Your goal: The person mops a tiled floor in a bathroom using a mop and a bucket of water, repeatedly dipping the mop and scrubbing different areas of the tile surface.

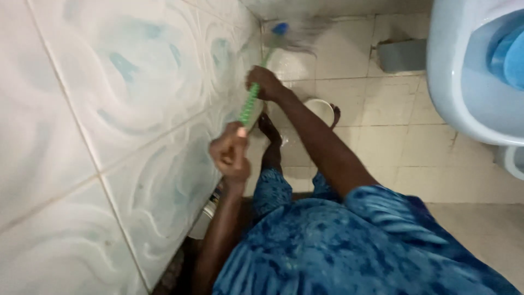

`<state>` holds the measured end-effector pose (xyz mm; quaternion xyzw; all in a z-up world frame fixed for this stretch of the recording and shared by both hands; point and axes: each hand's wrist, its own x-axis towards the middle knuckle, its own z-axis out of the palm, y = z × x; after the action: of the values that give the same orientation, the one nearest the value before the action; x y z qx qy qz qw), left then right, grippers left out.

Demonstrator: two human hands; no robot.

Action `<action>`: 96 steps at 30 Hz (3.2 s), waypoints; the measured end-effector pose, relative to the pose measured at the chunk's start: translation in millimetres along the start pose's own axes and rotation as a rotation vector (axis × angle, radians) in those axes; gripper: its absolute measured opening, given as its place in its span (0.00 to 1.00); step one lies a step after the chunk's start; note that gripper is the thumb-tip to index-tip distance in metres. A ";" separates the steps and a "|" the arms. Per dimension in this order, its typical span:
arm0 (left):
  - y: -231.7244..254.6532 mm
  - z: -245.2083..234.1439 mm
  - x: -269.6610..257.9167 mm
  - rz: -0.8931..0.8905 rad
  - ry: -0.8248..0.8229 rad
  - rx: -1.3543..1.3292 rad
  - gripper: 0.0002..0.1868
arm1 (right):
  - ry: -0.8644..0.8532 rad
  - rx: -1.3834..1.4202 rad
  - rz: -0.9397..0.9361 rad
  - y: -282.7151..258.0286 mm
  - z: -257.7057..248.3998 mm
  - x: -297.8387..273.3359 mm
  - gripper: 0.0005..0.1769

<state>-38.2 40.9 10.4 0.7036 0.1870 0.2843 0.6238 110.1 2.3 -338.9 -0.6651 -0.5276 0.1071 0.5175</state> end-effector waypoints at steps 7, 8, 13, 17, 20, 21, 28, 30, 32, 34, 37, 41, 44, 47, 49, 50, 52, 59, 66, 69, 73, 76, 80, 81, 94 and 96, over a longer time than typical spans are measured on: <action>4.2 -34.9 -9.0 -0.107 0.093 -0.101 0.20 | -0.516 -0.180 0.358 -14.8 26.1 8.3 0.06; -3.9 -31.5 -14.3 -0.104 0.101 -0.156 0.20 | -0.505 -0.205 0.341 -9.6 20.3 -2.4 0.07; -72.2 -0.2 -33.6 -0.206 -0.005 -0.234 0.19 | -0.405 -0.256 0.346 21.0 -54.3 -65.4 0.12; -113.9 90.3 -49.7 -0.141 -0.068 -0.449 0.05 | -0.306 -0.367 0.322 52.3 -134.2 -130.1 0.10; -92.5 124.3 -34.7 0.031 -0.289 -0.232 0.05 | -0.323 -0.483 0.334 59.2 -170.0 -157.6 0.13; -77.8 118.9 -30.0 -0.006 -0.357 -0.185 0.09 | -0.269 -0.512 0.346 56.4 -170.7 -161.6 0.15; 22.8 57.6 -8.1 -0.001 -0.466 0.035 0.21 | -0.185 -0.406 0.170 18.9 -80.8 -87.8 0.18; 32.6 52.8 -4.4 0.014 -0.440 0.120 0.20 | -0.217 -0.345 0.056 12.9 -55.9 -55.0 0.18; 36.8 53.5 -0.8 0.031 -0.393 0.173 0.17 | -0.144 -0.202 0.001 5.6 -37.5 -32.8 0.16; 42.7 41.3 3.0 -0.005 -0.350 0.217 0.19 | -0.051 -0.002 0.031 -2.3 -25.9 -23.8 0.13; 64.3 40.0 -6.1 -0.012 -0.341 0.254 0.20 | -0.031 -0.020 0.102 -27.3 -16.6 -34.9 0.13; 87.0 45.9 -23.4 -0.115 -0.406 0.246 0.21 | -0.058 0.355 0.419 -91.2 -11.2 -97.5 0.12; 88.4 49.9 -31.1 -0.083 -0.476 0.145 0.19 | -0.156 0.670 0.690 -130.0 -16.0 -130.6 0.12; 74.6 47.0 -31.7 -0.301 -0.603 0.054 0.21 | -0.198 0.709 0.757 -152.0 -16.4 -139.7 0.11; 69.3 46.4 -31.7 -0.297 -0.538 0.007 0.22 | -0.211 0.597 0.724 -152.4 -16.1 -130.3 0.11; 69.6 45.5 -32.5 -0.297 -0.506 -0.018 0.23 | -0.218 0.520 0.693 -152.4 -14.0 -124.7 0.11; 84.0 30.5 -36.1 -0.120 -0.489 0.012 0.22 | -0.258 0.316 0.618 -141.4 -9.9 -106.1 0.11; 27.1 32.8 -23.7 0.179 -0.530 0.165 0.16 | -0.089 -0.007 0.218 -16.5 -8.5 -50.0 0.12; -9.0 -20.7 -2.9 0.053 -0.141 0.000 0.21 | -0.138 -0.186 0.204 -10.0 24.0 -18.5 0.10; -23.4 -48.3 -12.6 -0.038 -0.030 -0.324 0.25 | -0.085 -0.057 0.241 -37.2 25.1 -56.0 0.16; -61.2 -51.4 -67.6 -0.279 0.016 -0.437 0.22 | -0.563 -0.199 0.667 -58.0 -3.2 -107.9 0.13; -103.4 1.0 -121.1 -0.346 -0.154 -0.465 0.09 | -0.159 -0.246 0.603 -69.6 -59.5 -204.4 0.16; -92.2 115.4 -165.8 -0.381 -0.602 -0.251 0.12 | -0.174 -0.398 0.591 -73.9 -149.7 -323.2 0.08; -85.5 143.6 -165.4 -0.300 -0.653 -0.283 0.12 | -0.169 -0.433 0.612 -72.9 -171.8 -343.4 0.12; 43.8 204.9 -64.7 0.052 -0.962 -0.041 0.21 | 0.529 -0.125 0.365 -46.6 -170.3 -269.0 0.09; 26.1 207.7 -56.6 0.026 -0.783 -0.131 0.05 | 0.249 -0.322 0.432 -17.5 -175.0 -210.8 0.11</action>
<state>47.4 -158.3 14.2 0.7198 -0.0928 0.0137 0.6878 131.6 -271.3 -332.8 -0.8435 -0.3164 0.0475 0.4314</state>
